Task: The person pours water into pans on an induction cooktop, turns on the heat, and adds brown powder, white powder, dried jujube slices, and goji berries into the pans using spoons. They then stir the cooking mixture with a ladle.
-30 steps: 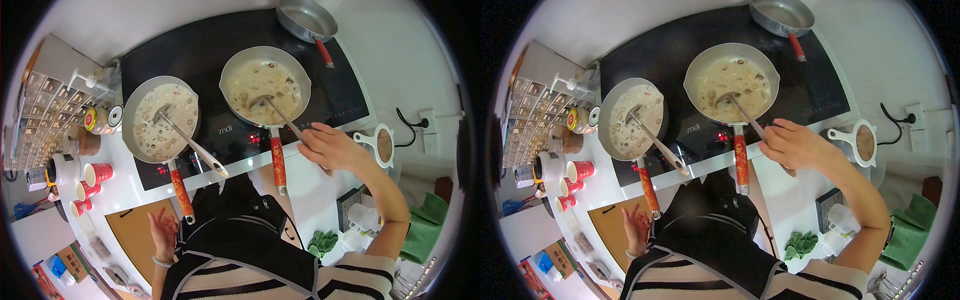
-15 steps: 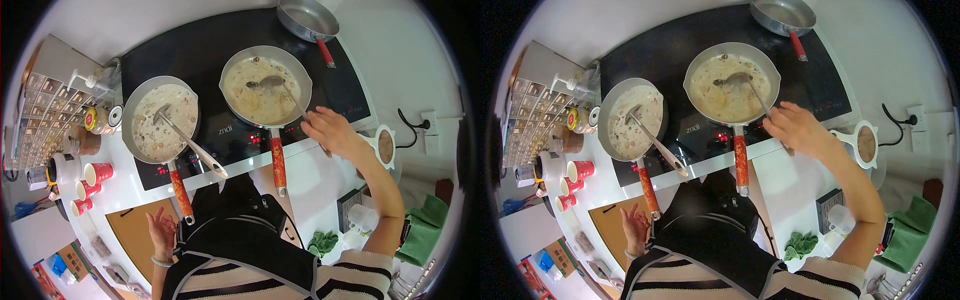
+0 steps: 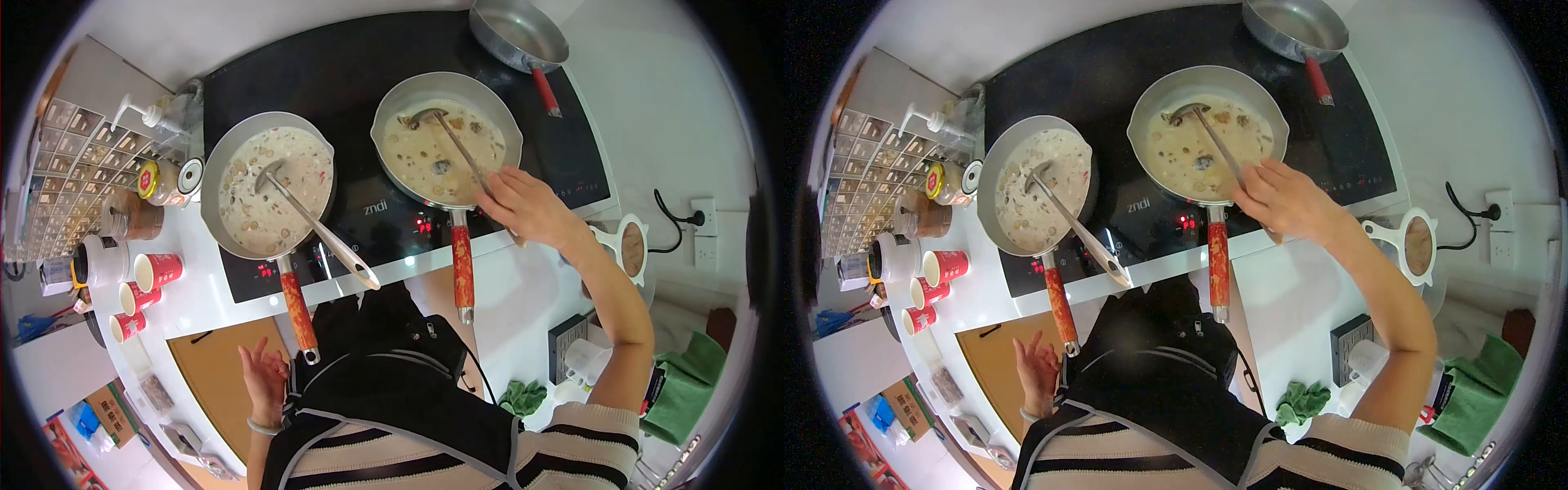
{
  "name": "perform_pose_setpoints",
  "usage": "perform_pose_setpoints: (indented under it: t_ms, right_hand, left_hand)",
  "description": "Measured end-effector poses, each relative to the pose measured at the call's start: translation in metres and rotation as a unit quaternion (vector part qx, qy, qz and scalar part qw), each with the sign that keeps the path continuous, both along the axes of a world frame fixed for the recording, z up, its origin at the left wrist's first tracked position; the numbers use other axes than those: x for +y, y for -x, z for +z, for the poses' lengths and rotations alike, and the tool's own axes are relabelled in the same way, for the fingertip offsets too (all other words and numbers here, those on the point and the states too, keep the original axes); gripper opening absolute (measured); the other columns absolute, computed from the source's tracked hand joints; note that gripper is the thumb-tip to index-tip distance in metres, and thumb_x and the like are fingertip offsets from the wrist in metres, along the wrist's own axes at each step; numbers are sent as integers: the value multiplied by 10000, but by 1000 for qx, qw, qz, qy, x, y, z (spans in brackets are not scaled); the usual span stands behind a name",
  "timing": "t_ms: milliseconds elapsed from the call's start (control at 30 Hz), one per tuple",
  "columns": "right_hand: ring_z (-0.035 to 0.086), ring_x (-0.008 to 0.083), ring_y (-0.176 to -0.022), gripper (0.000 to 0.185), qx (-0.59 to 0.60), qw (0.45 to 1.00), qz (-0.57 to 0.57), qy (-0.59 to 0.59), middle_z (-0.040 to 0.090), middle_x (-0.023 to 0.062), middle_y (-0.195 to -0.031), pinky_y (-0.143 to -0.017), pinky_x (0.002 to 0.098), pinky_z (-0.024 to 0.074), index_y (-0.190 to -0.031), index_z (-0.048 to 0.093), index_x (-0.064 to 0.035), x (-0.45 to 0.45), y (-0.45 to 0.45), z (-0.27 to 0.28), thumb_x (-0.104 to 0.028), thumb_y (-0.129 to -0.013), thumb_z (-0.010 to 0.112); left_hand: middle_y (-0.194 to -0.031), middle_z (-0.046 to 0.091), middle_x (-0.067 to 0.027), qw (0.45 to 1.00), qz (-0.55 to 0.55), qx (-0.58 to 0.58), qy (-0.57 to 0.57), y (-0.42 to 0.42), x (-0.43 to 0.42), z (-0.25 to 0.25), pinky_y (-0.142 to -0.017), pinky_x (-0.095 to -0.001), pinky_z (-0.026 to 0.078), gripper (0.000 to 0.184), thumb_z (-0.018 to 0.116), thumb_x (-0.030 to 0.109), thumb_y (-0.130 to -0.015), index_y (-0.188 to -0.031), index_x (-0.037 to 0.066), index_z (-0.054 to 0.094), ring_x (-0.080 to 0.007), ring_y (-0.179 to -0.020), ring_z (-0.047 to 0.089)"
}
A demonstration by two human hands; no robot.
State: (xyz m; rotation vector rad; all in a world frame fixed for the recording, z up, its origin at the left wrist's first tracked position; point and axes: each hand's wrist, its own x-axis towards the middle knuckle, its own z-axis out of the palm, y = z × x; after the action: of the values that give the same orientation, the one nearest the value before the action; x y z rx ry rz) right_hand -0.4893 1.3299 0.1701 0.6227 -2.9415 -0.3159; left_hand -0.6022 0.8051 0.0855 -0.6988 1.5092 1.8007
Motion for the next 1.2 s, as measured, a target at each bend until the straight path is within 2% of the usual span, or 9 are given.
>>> perform_pose_setpoints:
  t_ms: [200,467,567,667,767,933,1033,1133,1200]
  right_hand:
    - [596,261,-1009,488,-30,999,10,39,575,157,-1078,-1006,450,426,-1121,532,-46,-21,-40,19,-133,-662,671]
    - [621,271,-945,323,-29,967,-70,244,615,125,-1020,-926,451,483,-1052,590,-57,-39,-61,49,-92,-741,668]
    - [623,287,-933,328,-1,968,-94,234,624,128,-1020,-893,439,503,-1062,589,-55,-38,-53,33,-67,-746,676]
    - [624,307,-922,332,56,960,-133,239,629,132,-1019,-863,421,517,-1063,593,-50,-20,-43,16,-45,-744,686]
    - [631,311,-854,281,107,940,-163,282,640,129,-965,-769,381,530,-1029,613,-40,-6,-30,15,-30,-759,689]
    - [647,263,-784,209,85,923,-151,343,643,124,-917,-659,310,511,-1005,626,-32,-9,-18,12,-38,-801,669]
    - [654,199,-737,156,-29,810,-297,505,636,121,-891,-642,261,485,-991,628,-18,-21,-26,15,-37,-837,640]
    - [654,153,-720,128,13,628,-398,669,631,115,-864,-613,245,468,-980,628,-8,-31,-25,14,-31,-855,623]
    - [662,168,-739,125,14,659,-383,648,635,114,-849,-611,250,476,-973,634,-16,-28,-29,18,-26,-849,621]
  left_hand:
    - [-711,555,-48,1000,-23,-2,4,9,5,-3,-505,-273,393,783,397,684,-884,-1325,37,385,-144,-558,513]
    - [-704,545,-65,1000,-31,-6,0,13,14,1,-484,-256,411,797,368,653,-913,-1356,-8,328,-142,-529,524]
    - [-697,542,-54,999,-38,0,15,11,15,5,-492,-249,405,763,362,645,-920,-1300,-15,412,-135,-530,518]
    - [-684,525,-37,987,-131,70,68,-1,4,16,-513,-238,398,629,427,565,-941,-1189,-4,533,-119,-524,492]
    - [-702,525,-33,905,-332,209,162,-22,15,72,-558,-228,397,448,495,417,-965,-1098,3,601,-106,-573,490]
    - [-826,566,-52,847,-506,161,-10,-15,84,113,-686,-256,448,325,505,257,-970,-1150,-3,583,-126,-725,549]
    - [-922,584,-84,797,-586,134,-60,-14,141,97,-750,-287,477,341,519,209,-960,-1232,3,530,-157,-840,583]
    - [-1068,575,-114,756,-636,112,-102,-27,186,76,-845,-304,469,563,530,280,-956,-1402,15,310,-171,-943,573]
    - [-1122,558,-131,767,-623,83,-131,-44,210,74,-867,-305,463,659,545,277,-950,-1453,26,201,-176,-988,567]
